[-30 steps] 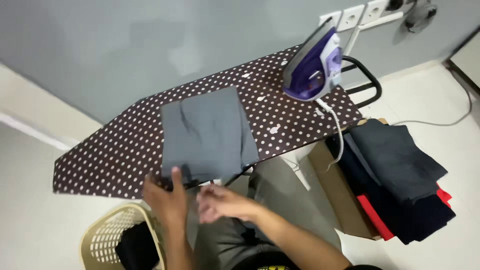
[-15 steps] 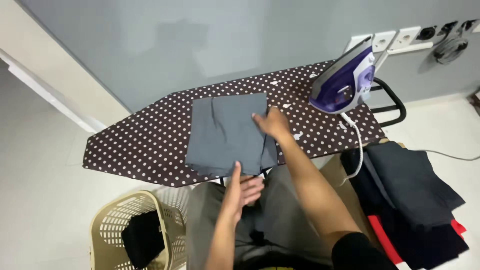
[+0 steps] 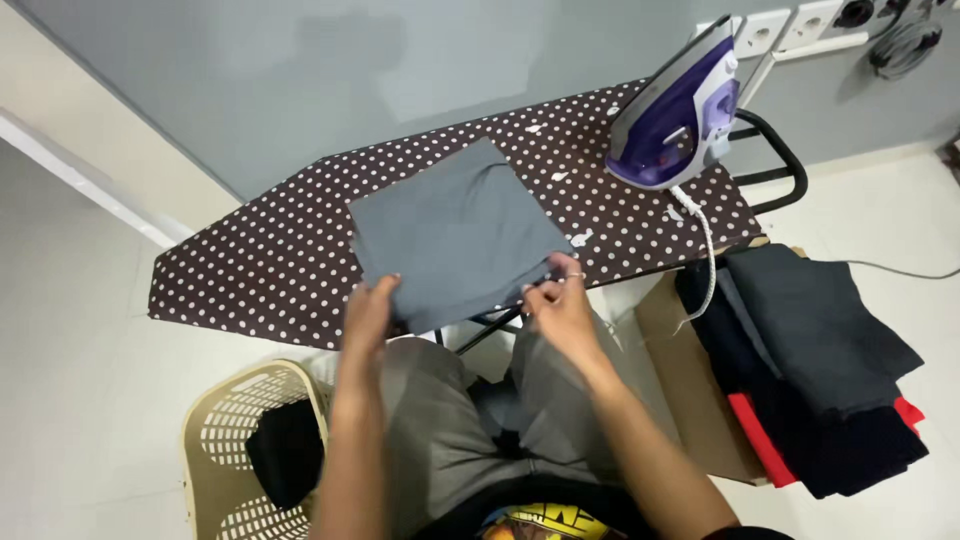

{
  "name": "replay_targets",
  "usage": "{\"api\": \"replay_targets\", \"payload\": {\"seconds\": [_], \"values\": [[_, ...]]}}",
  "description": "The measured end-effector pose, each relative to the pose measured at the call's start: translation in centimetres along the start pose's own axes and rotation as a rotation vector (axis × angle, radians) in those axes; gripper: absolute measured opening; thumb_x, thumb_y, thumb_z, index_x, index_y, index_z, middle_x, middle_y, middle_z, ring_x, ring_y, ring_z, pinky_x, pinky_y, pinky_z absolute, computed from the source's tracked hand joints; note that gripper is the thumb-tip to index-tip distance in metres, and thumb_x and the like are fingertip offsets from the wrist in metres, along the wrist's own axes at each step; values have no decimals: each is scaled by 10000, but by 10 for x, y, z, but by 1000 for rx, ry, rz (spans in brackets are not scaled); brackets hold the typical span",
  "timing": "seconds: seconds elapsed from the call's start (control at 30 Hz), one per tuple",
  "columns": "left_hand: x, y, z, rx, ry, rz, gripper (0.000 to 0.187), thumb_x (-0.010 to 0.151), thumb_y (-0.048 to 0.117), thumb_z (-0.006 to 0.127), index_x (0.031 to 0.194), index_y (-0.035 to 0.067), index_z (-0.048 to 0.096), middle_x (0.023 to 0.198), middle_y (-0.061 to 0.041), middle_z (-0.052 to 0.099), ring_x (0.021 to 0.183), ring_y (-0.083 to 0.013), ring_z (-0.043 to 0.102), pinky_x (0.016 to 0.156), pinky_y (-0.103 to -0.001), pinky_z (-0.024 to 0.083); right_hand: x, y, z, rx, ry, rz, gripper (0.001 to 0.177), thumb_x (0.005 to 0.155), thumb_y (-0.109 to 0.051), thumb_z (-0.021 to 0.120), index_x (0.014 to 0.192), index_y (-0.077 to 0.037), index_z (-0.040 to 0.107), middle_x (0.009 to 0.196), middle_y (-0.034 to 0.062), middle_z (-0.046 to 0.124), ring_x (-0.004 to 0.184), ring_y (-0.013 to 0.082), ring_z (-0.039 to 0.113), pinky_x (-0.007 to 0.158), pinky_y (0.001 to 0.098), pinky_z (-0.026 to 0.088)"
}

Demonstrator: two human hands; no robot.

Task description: The person irons a pair of grey shorts on an ironing board using a purple and white iron, then folds the shorts and places them onto a stack of folded laundry.

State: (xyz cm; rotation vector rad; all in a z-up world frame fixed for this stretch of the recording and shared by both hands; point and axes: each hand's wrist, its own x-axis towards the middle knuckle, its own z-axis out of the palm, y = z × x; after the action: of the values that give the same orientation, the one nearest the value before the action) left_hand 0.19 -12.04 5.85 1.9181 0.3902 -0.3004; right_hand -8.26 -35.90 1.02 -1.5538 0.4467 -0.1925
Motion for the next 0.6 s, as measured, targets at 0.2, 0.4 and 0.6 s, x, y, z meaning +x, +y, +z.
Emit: {"api": "replay_targets", "payload": {"seconds": [0.2,0.4,0.6], "values": [[71,-7,-44,229,90,207,754,808,326,788,1433,-6,528,1352,-330,608,1315,-522,561,1068,-642,425,40,-28,-23,-243,168,-176,173,904,-157,736,1077,-146,728,715,57,735,640,208,696,662,325,549],[41,18,-22,488,572,793,763,875,360,856,1403,-59,499,1235,-304,577,1142,-482,607,971,-564,485,140,-33,-7,-436,68,-228,208,920,-257,690,1095,-172,761,934,107,800,940,340,768,836,469,576],[-45,44,84,697,151,1225,529,788,335,870,1201,47,707,1125,-222,683,1053,-415,651,908,-543,482,239,-38,33,-423,23,-150,445,929,-484,686,1140,-102,776,944,137,786,817,308,745,647,409,581]]}}
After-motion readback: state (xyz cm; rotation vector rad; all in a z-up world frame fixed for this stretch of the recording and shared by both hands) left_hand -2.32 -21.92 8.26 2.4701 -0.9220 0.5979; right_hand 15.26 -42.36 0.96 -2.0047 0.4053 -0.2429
